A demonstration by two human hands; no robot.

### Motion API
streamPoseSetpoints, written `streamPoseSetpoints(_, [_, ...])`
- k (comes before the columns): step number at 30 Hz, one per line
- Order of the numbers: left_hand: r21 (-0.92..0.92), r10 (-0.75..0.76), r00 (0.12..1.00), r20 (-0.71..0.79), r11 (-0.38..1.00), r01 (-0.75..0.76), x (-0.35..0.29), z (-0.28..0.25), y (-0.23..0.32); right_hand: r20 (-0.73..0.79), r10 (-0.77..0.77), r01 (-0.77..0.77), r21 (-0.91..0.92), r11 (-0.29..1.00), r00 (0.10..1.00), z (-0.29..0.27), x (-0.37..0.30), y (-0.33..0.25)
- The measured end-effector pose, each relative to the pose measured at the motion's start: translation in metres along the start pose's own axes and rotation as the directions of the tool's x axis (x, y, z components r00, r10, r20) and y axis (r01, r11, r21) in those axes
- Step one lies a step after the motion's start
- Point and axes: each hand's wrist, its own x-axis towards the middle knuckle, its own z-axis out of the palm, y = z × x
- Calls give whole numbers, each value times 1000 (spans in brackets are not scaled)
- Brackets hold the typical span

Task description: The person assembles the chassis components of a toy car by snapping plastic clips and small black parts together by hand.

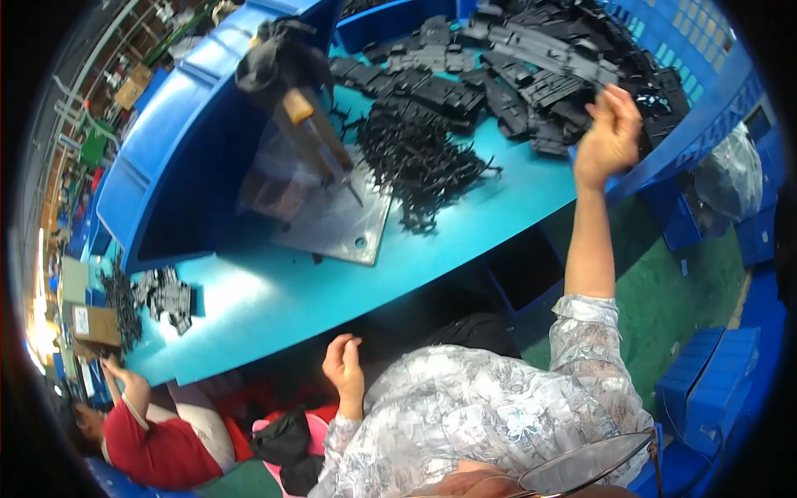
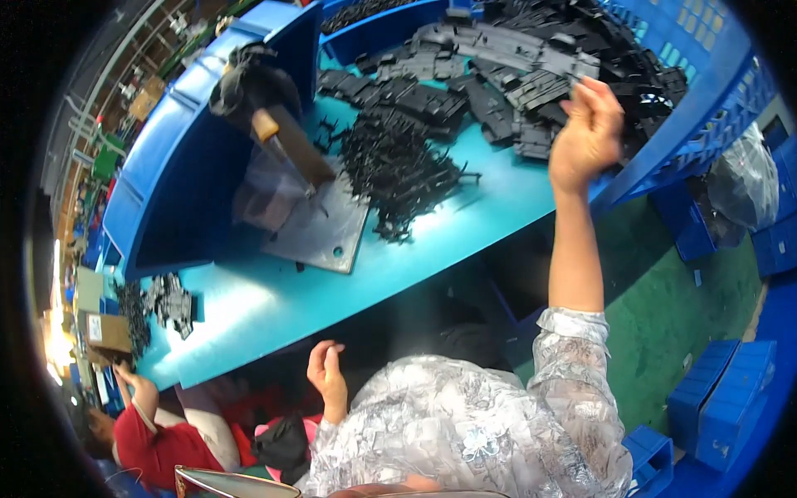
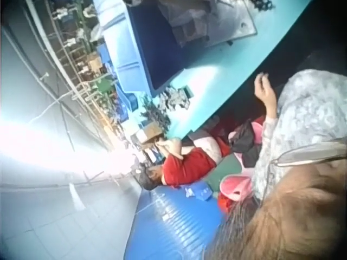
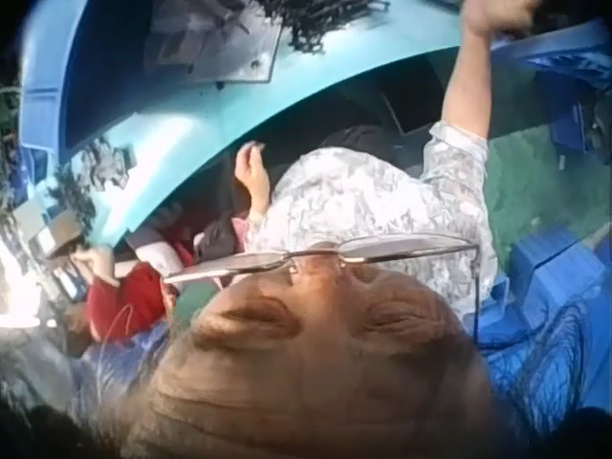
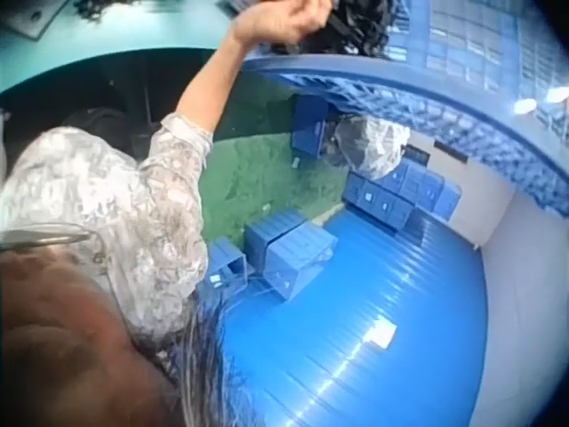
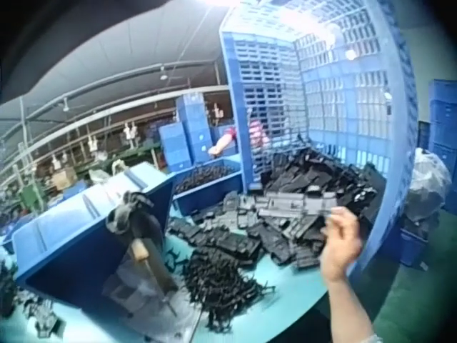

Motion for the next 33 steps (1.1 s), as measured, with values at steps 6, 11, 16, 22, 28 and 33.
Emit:
streamPoseSetpoints(6, [-463,7,855,518,843,274,10,21,41,211,-114,52,276,960,971,-51,-55,-55])
streamPoseSetpoints(11, [-456,30,547,837,590,666,46,37,67,633,-252,-260,602,755,732,-72,-107,-112])
streamPoseSetpoints(16, [-513,115,503,856,85,854,72,39,117,793,-229,-440,524,729,564,-64,-127,-102])
streamPoseSetpoints(22, [-341,-215,451,866,405,849,79,54,124,900,-173,-463,362,809,400,-42,-129,-103])
streamPoseSetpoints(28, [-412,-88,426,900,142,900,85,61,96,632,242,-122,-227,966,736,-12,-96,-64])
streamPoseSetpoints(33, [-539,-16,538,843,-13,843,87,66,93,763,467,-317,-354,880,446,7,-100,-30])
